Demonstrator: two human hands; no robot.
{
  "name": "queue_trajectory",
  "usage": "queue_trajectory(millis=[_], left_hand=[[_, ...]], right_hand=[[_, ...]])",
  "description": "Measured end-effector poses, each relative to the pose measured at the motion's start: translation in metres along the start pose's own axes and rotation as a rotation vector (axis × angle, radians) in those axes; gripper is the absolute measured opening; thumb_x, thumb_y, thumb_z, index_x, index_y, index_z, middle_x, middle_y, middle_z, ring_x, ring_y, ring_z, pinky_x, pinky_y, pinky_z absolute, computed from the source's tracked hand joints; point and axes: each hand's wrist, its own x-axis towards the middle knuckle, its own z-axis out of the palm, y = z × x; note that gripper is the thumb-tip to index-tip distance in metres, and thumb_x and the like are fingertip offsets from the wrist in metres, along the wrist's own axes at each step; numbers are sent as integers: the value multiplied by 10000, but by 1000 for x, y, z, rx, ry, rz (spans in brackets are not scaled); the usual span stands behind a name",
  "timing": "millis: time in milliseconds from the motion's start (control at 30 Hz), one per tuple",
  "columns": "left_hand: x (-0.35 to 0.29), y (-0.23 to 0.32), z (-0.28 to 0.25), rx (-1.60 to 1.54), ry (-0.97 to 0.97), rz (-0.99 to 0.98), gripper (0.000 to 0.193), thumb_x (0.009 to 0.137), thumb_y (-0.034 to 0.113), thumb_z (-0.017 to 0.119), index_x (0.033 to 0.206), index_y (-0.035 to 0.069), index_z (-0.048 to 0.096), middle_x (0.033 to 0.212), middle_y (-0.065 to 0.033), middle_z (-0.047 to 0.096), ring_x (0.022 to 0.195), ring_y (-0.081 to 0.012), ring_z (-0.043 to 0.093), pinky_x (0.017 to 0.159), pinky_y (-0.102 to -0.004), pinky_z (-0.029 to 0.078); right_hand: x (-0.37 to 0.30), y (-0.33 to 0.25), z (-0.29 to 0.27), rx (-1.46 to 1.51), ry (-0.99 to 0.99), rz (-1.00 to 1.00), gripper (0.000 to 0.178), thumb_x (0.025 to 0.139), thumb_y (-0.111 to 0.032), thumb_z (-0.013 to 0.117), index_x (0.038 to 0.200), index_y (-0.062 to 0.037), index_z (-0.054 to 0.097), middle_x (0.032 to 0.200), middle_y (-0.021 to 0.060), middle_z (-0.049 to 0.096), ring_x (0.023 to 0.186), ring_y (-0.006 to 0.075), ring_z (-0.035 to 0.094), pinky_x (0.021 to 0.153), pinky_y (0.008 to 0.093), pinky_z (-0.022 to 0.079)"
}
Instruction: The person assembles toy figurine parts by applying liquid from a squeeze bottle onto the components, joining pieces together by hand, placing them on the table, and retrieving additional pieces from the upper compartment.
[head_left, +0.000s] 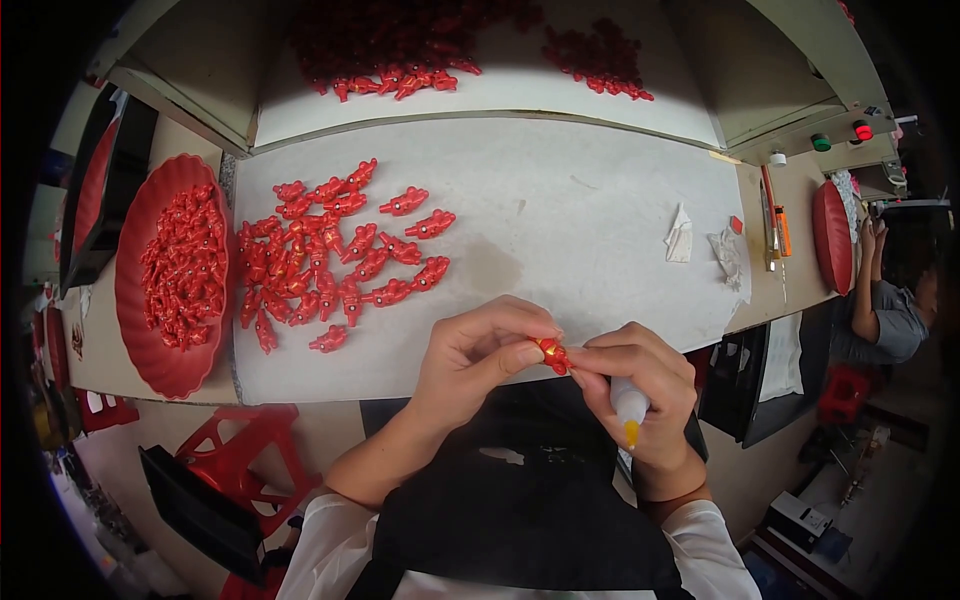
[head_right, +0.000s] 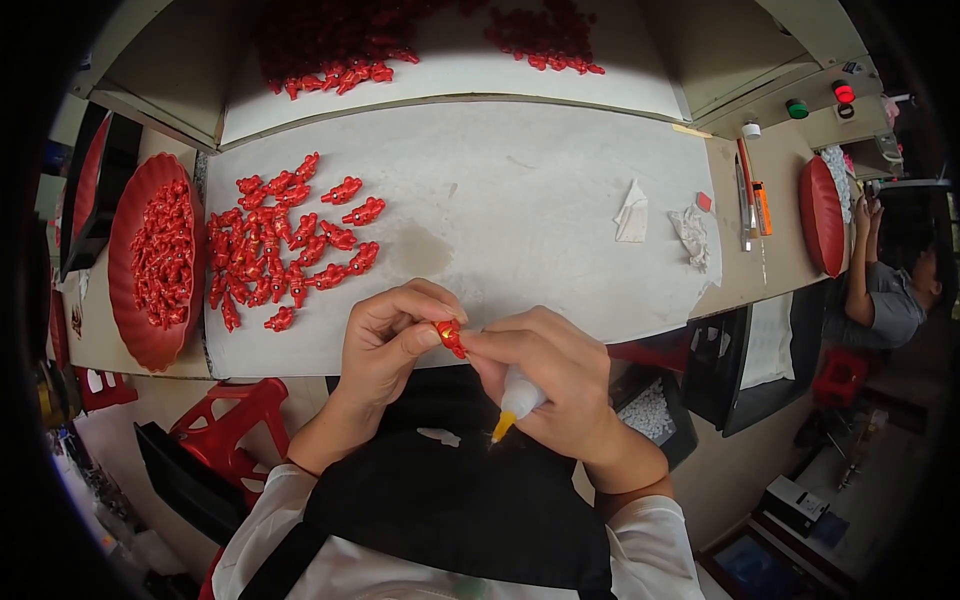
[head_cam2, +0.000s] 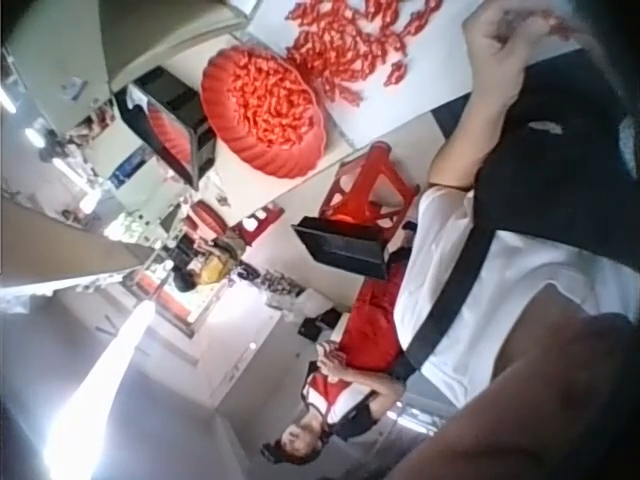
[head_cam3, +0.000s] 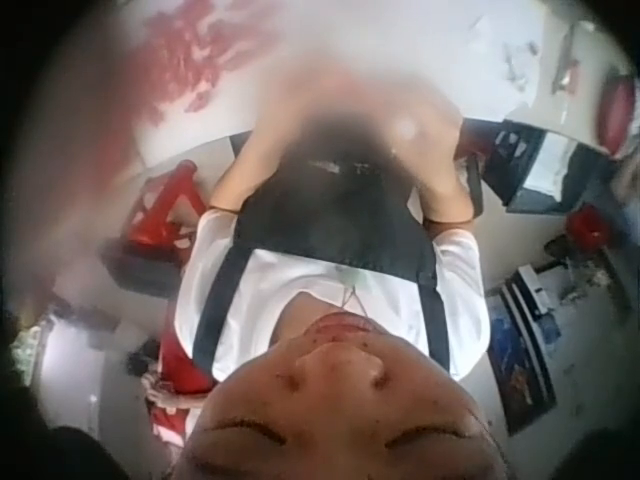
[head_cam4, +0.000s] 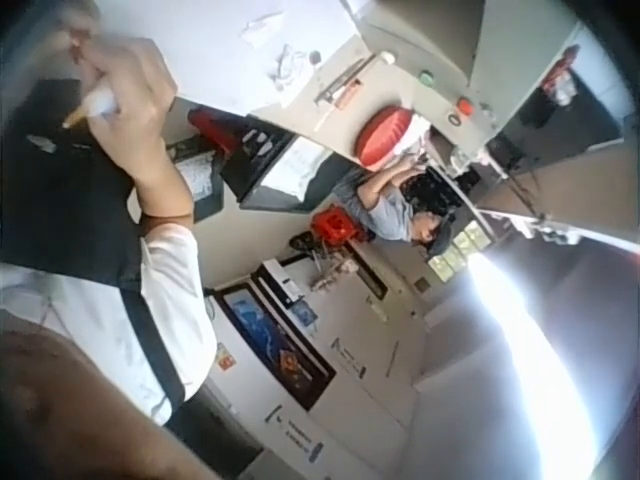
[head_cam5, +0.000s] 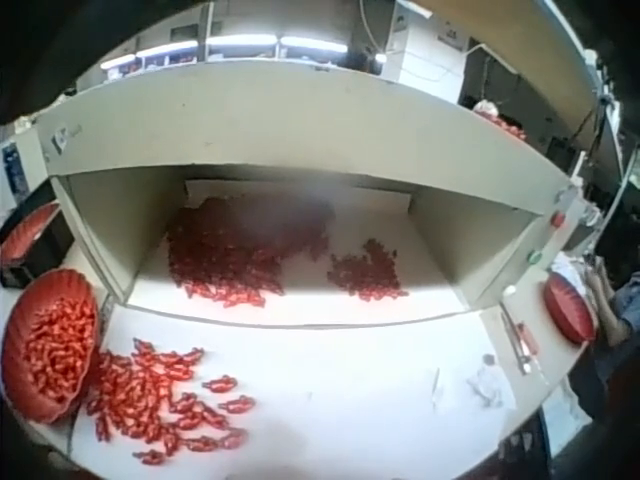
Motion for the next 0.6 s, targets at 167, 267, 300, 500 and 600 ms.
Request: queue_trajectory(millis=[167,267,300,500,600], left_hand=[[1,0,1,-8,-1,5,153,797,-23,517,946,-33,551,948,-114,542,868,-152,536,760,-262,429],[1,0,1,7,-11,13,182,798,-21,517,980,-26,523,946,-107,545,872,-148,534,769,-262,427],[1,0,1,-4,0,0,196,799,-20,517,995,-22,507,942,-105,546,874,-147,534,772,-261,425],[3,0,2,-18,-9,-19,216,800,-15,521,1012,-16,480,932,-104,552,878,-141,533,774,-254,424],[2,1,2,3,7,-35,211,797,-13,526,1003,-18,483,919,-103,557,865,-137,538,765,-251,428]], right_hand=[[0,-1,-1,-8,4,-7,246,598,82,661,818,-16,612,691,81,585,595,187,567,511,247,436],[-1,0,0,-13,1,-1,245,597,81,661,818,-16,612,691,81,585,592,188,567,510,247,437],[-1,0,0,-17,1,-7,246,597,82,660,818,-16,612,691,81,585,594,188,567,509,247,436],[-3,2,-2,-5,1,6,258,595,88,652,828,-14,611,694,84,582,599,191,566,505,247,433],[-4,7,-1,19,-1,-1,266,590,90,648,834,-10,609,691,87,576,592,191,561,505,247,429]])
